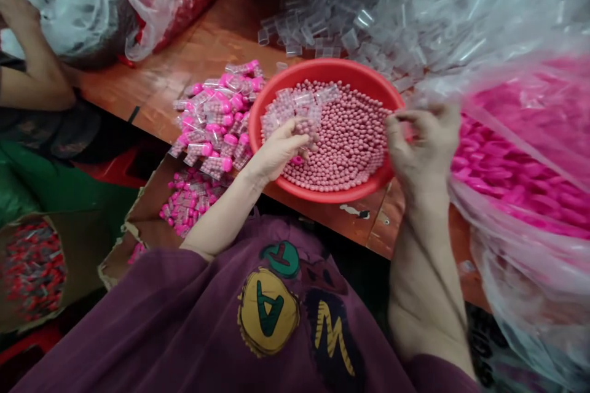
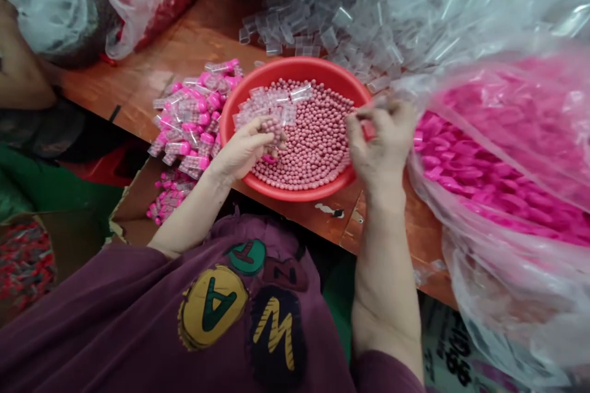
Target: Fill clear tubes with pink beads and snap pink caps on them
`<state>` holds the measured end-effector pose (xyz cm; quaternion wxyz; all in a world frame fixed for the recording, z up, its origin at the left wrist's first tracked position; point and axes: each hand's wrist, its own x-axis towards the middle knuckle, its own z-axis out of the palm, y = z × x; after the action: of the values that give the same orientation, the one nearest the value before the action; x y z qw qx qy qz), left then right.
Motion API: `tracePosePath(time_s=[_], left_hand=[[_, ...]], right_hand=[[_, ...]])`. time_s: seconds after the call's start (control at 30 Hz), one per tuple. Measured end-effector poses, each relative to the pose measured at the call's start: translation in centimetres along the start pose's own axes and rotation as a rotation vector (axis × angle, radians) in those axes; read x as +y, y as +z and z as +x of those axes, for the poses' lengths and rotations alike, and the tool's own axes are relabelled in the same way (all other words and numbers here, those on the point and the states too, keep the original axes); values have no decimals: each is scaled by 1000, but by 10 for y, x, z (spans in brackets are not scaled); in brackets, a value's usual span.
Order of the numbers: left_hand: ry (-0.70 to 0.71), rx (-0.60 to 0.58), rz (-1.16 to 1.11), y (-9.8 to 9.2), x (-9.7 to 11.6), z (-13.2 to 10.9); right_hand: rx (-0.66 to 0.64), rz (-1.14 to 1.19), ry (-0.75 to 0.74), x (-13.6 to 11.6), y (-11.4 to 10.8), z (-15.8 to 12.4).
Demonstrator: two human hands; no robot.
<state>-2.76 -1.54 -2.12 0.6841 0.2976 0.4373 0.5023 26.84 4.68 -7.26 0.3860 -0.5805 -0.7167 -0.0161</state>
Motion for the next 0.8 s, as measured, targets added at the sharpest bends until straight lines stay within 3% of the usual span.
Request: tracePosePath(time_s=[0.07,0.13,0.33,0.47,0.57,0.8], left_hand=[[-12,-57,-32,-2,0,-1],[-22,-108,-67,-5,0,-1],[-60,-195,-30,-11,-4,2],[-129,-207,0,-10,0,5],[-165,-206,33,-6,5,5],[-112,-116,67,-1,5,2]], right_hand=[[-128,-36,-47,-34,-1,3],[-169,-17,-42,-62,3,4],[-366,464,-100,-109,7,8],[-469,504,-95,-116,-4,8],[-541,608,-3,-111,-7,3],[-569,836,201,-101,8,2]])
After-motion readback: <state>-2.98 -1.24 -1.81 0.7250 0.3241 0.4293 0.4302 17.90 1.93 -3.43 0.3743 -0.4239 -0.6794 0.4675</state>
